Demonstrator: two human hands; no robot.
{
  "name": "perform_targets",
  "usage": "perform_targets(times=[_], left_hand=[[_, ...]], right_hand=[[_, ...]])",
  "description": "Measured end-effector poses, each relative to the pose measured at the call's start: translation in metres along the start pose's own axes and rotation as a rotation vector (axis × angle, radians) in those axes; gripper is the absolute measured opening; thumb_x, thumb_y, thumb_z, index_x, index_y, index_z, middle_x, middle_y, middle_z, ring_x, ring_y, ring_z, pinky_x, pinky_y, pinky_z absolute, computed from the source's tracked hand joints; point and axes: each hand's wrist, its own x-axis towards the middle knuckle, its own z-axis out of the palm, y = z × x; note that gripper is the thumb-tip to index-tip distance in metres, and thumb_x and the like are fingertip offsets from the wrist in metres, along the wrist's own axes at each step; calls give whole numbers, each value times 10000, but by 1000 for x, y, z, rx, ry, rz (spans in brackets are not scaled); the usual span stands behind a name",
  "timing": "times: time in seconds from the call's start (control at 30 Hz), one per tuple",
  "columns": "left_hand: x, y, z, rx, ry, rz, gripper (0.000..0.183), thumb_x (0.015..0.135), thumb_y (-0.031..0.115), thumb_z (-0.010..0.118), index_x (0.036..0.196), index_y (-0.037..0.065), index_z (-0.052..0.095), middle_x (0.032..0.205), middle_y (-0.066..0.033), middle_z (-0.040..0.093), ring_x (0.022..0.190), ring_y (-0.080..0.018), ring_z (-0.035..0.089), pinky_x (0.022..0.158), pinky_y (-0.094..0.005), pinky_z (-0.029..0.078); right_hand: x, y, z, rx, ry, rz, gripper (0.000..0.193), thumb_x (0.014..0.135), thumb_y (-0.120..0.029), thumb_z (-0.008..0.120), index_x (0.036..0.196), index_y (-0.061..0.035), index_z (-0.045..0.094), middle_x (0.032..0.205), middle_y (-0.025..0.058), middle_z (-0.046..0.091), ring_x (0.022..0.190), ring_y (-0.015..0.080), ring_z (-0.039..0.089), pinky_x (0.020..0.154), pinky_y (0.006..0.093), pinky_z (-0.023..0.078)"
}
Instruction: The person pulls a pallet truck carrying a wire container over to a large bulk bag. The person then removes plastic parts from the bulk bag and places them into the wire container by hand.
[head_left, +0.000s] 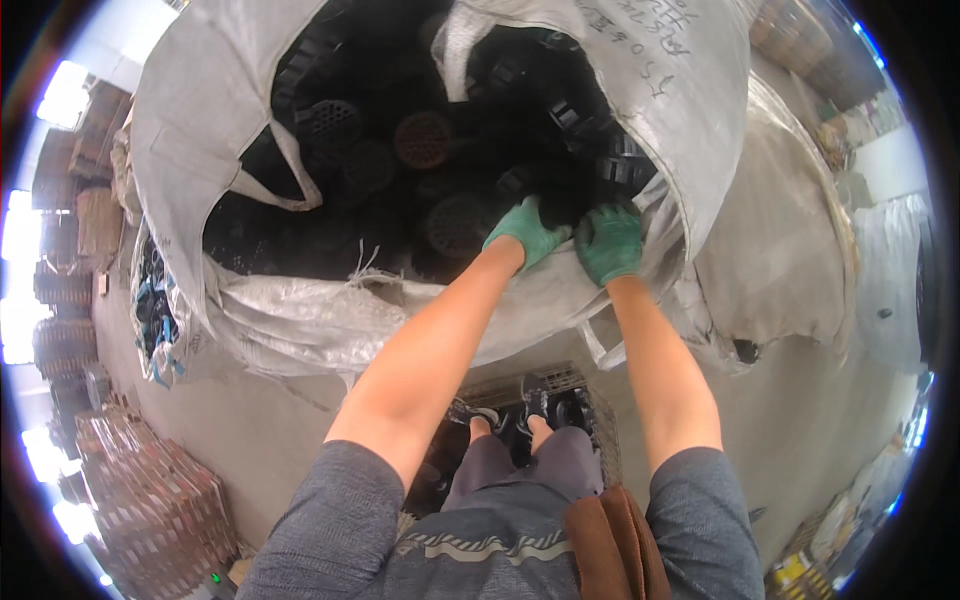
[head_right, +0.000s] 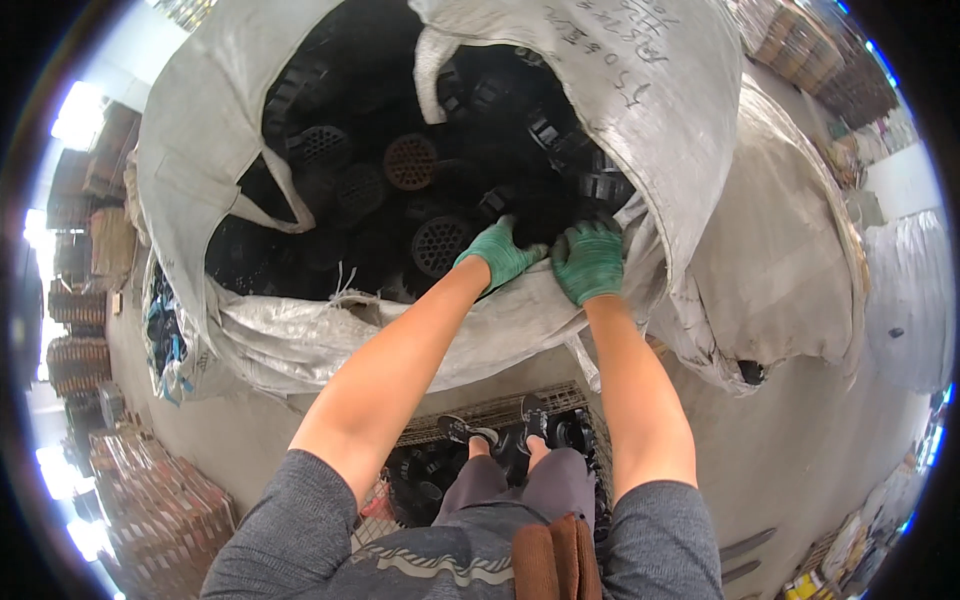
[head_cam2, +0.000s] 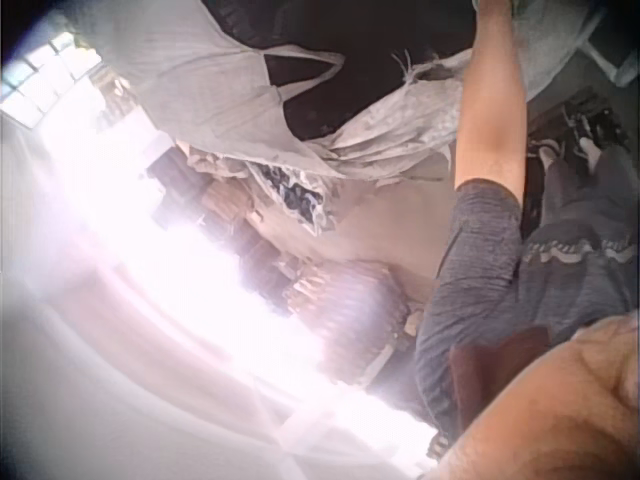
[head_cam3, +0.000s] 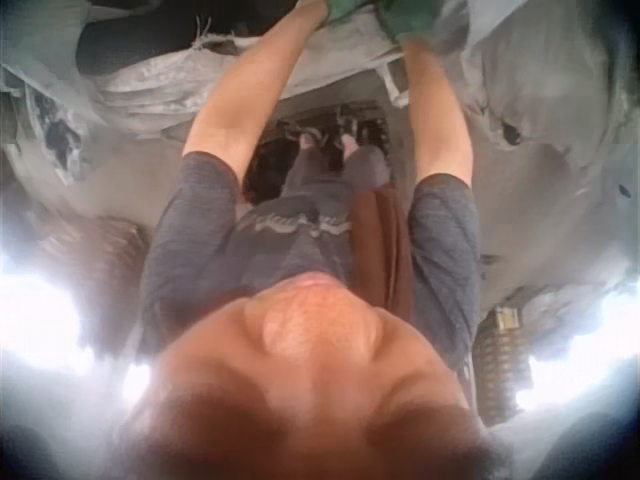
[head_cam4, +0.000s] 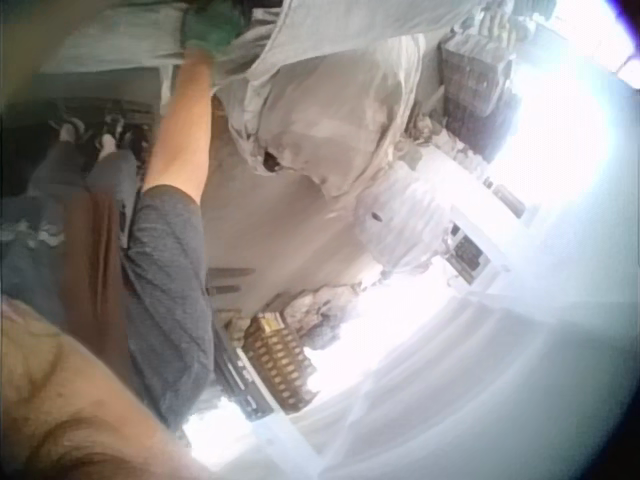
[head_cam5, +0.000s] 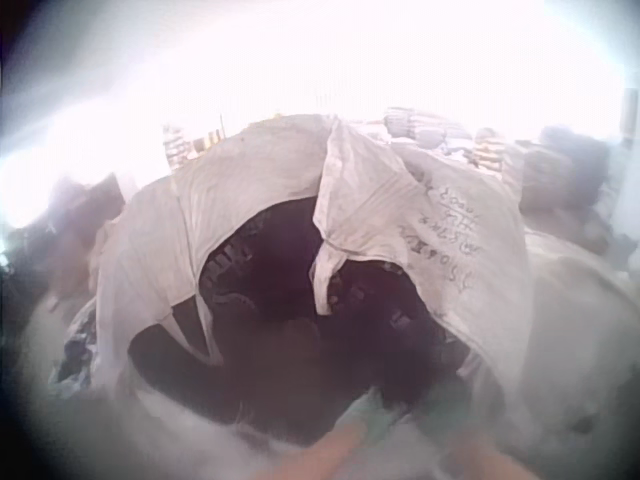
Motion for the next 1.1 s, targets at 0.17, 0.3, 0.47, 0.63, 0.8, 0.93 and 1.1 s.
perform_targets(times=[0.17,0.3,0.47,0.63,0.8,0.93,1.1], left_hand=[[33,2,31,87,-226,24,826,853,497,732,1438,-6,439,1371,-231,594,1259,-357,586,1044,-395,475],[54,-28,41,-41,-66,-134,723,874,407,720,1409,7,443,1308,-224,619,1180,-339,615,994,-409,493],[35,-28,34,156,99,-110,606,850,252,706,1340,3,450,1213,-232,633,1140,-378,624,954,-434,512],[-6,-74,5,-17,172,-53,533,829,104,678,1308,13,463,1222,-176,639,1148,-277,610,982,-365,490],[1,-98,3,-154,109,-75,606,860,185,670,1385,37,406,1273,-104,605,1193,-235,553,1024,-338,442],[9,-62,7,-256,145,-163,498,870,58,636,1338,68,464,1176,-100,628,1069,-213,586,915,-331,487],[59,-77,11,-24,69,-125,434,899,21,595,1318,78,496,1167,-109,638,1018,-213,604,887,-332,502]], right_hand=[[-10,4,-8,99,42,45,232,854,-262,608,802,-63,717,899,133,684,957,342,614,1037,500,402],[-2,-5,-8,94,63,31,256,867,-268,600,819,-52,729,911,133,697,984,333,622,1064,483,388],[10,6,-27,204,-97,14,267,876,-270,587,818,-51,728,932,147,697,1027,333,613,1090,477,377],[-2,-7,-40,42,99,33,286,910,-291,566,843,-60,722,963,118,699,1049,302,604,1096,465,388],[2,-2,-23,83,57,41,291,918,-309,573,864,-66,722,955,107,690,1027,298,605,1069,472,407],[-4,5,-13,80,-36,132,292,914,-318,575,875,-75,732,954,106,684,1031,304,604,1054,466,413],[0,-2,-19,82,-52,124,244,870,-295,610,865,-84,733,978,103,679,1062,334,584,1008,471,436]])
